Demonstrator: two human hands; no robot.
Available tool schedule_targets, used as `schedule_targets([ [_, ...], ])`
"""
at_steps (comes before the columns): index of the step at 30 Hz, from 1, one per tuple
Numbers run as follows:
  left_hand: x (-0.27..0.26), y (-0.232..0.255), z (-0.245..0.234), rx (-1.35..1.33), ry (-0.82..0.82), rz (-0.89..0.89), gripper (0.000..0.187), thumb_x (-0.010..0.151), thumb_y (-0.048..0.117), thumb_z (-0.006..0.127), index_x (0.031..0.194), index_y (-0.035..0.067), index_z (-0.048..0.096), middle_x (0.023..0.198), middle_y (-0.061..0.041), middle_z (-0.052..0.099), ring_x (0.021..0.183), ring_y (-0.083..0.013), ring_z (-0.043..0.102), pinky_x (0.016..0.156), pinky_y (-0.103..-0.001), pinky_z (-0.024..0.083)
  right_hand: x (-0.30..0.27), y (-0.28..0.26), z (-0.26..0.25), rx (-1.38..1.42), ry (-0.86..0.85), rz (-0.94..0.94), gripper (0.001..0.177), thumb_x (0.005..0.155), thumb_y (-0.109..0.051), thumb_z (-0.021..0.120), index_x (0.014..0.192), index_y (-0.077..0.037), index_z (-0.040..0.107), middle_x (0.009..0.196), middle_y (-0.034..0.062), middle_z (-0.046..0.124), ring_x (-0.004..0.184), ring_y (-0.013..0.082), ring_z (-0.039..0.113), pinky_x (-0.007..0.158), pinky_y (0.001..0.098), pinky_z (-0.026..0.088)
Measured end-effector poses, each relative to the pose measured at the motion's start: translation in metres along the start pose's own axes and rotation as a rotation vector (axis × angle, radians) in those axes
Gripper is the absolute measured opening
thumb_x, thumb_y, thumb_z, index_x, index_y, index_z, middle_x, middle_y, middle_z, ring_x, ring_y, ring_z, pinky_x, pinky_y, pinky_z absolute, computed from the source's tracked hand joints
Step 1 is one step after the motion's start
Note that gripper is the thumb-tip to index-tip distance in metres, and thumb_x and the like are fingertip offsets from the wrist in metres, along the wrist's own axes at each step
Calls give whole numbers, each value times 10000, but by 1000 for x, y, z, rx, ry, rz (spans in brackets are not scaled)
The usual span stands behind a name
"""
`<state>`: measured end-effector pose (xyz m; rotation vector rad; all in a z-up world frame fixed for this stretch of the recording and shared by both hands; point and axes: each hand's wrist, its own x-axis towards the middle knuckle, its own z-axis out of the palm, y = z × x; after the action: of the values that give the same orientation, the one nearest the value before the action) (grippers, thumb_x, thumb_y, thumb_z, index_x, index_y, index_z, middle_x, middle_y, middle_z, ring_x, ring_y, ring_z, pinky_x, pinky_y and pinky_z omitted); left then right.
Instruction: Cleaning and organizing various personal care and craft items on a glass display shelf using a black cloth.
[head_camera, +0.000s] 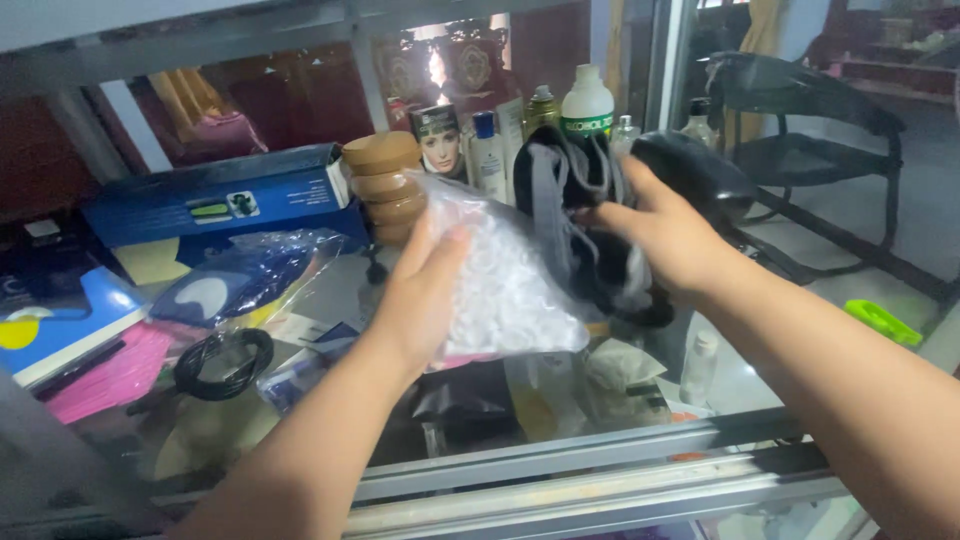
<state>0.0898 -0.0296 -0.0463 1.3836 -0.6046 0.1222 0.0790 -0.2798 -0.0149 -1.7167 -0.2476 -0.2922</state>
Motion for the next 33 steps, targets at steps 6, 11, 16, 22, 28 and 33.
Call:
schedule_targets([
  [6, -6, 16, 3, -327, -32, 41, 521, 1069, 235, 467, 1558, 74, 382, 1427, -91, 565, 1294, -192, 555, 1111, -355, 438, 4, 15, -2, 545, -175, 78, 399, 980, -159, 561, 1373, -98, 582, 1036, 87, 700, 857, 193, 704, 744, 368, 579],
  [11, -7, 14, 10, -271, -52, 79, 550, 1059, 310, 430, 1564, 111, 335, 1441, -69, 563, 1323, -186, 551, 1125, -343, 434, -10, 0, 1, 548, -347, 15, 421, 971, -181, 552, 1376, -65, 565, 1146, 104, 708, 964, 187, 711, 861, 353, 589],
  [16, 24, -40, -8, -488, -77, -174, 758, 1054, 569, 193, 1507, 11, 434, 1376, -144, 596, 1215, -246, 586, 1059, -362, 458, -11, 9, 8, 544, -315, -329, 565, 939, -73, 606, 1486, -50, 464, 1264, 61, 647, 1112, 140, 652, 986, 304, 543],
  [22, 11, -67, 5, 52, -144, -51, 419, 1039, 257, 474, 1419, 82, 488, 1268, -96, 656, 1124, -193, 620, 981, -356, 517, -37, -9, 22, 361, -58, -588, 609, 1046, -66, 644, 1576, -26, 346, 1335, 62, 593, 1211, 147, 589, 1061, 336, 498],
  [28, 3, -54, 10, 438, -41, 276, 423, 1020, 236, 528, 1394, 53, 452, 1318, -140, 598, 1234, -253, 572, 1058, -355, 463, -24, 4, 20, 179, -216, -505, 723, 986, -164, 676, 1596, -95, 293, 1425, 26, 543, 1283, 127, 534, 1094, 322, 440],
  [33, -16, -32, 18, 603, 106, 539, 391, 1086, 203, 497, 1440, 39, 470, 1372, -178, 478, 1315, -329, 498, 1145, -395, 412, 0, 22, 3, 187, -354, -257, 654, 911, -223, 722, 1484, -38, 468, 1267, 65, 636, 1117, 162, 621, 966, 345, 517],
])
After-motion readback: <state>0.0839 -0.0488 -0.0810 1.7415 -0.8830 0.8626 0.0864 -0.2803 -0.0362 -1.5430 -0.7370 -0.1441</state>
